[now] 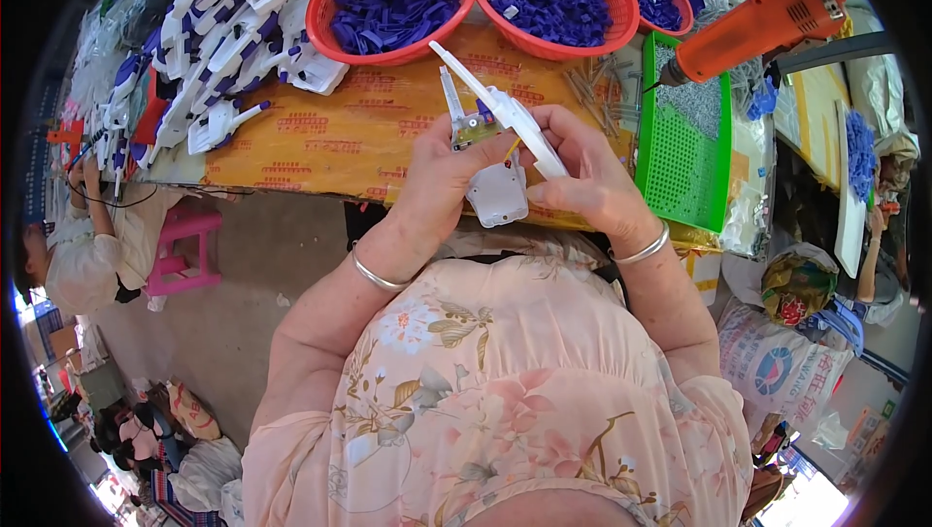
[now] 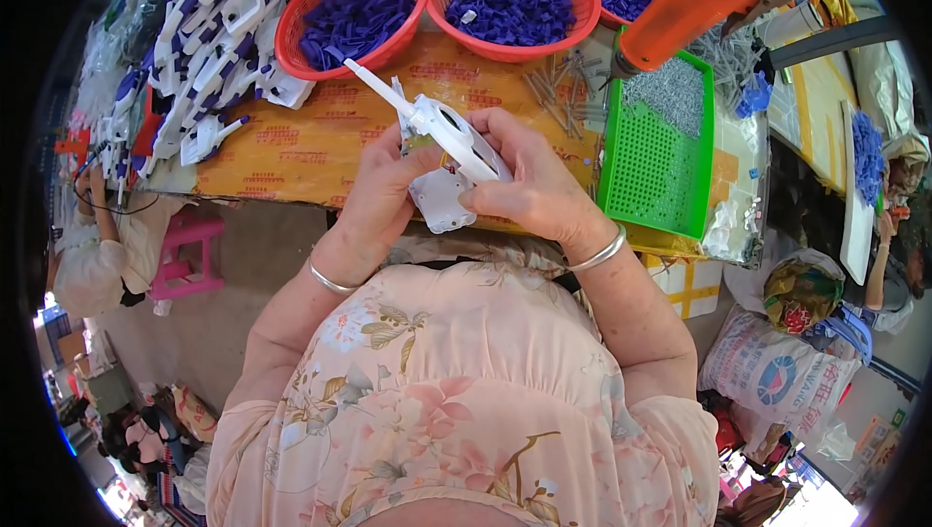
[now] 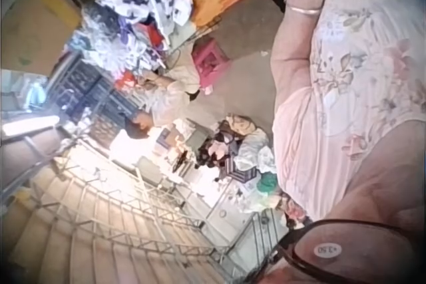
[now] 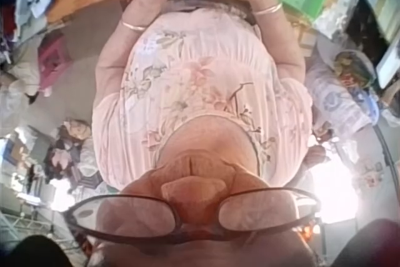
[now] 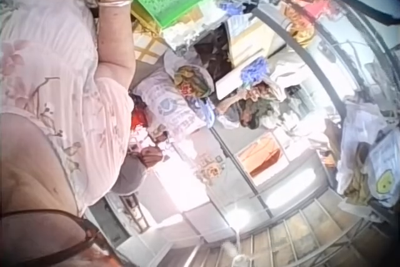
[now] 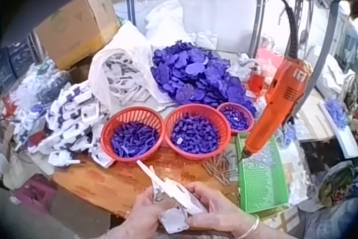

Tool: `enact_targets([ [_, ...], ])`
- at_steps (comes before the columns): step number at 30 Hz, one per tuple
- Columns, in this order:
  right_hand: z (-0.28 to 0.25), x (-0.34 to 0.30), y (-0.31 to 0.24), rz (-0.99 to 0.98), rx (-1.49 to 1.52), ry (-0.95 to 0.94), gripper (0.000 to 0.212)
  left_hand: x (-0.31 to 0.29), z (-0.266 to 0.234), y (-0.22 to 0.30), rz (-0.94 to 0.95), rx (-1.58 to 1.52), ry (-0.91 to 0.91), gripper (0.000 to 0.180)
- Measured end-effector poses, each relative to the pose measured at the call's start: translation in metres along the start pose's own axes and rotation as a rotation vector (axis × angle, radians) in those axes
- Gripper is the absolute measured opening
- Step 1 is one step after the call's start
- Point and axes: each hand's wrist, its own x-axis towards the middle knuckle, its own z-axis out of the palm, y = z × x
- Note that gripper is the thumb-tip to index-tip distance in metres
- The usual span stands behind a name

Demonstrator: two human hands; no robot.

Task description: Assembling the internal components and external housing of toy guns using an electric screwdriver.

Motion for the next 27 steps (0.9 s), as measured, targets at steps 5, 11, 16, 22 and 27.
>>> enact_targets([
  [5,-0.002,0.002,0.013,-0.065,-0.155,0.030,0.060,0.003,-0.014,-0.012,-0.004,-0.003,-0.036,0.031],
  [11,0.000,0.001,0.016,-0.001,-0.075,0.200,0.056,0.000,-0.009,-0.013,0.023,-0.120,-0.007,0.031],
  [16,0.002,-0.001,0.021,0.170,-0.021,0.229,0.052,-0.001,-0.012,-0.018,0.045,-0.140,-0.055,0.034],
  [22,0.014,-0.007,0.028,-0.155,-0.214,0.278,0.051,0.001,-0.015,-0.027,0.120,-0.036,-0.026,0.035],
  [27,0.025,-0.005,0.041,-0.279,-0.522,0.308,0.055,0.004,-0.011,-0.030,0.164,-0.005,0.066,0.032],
])
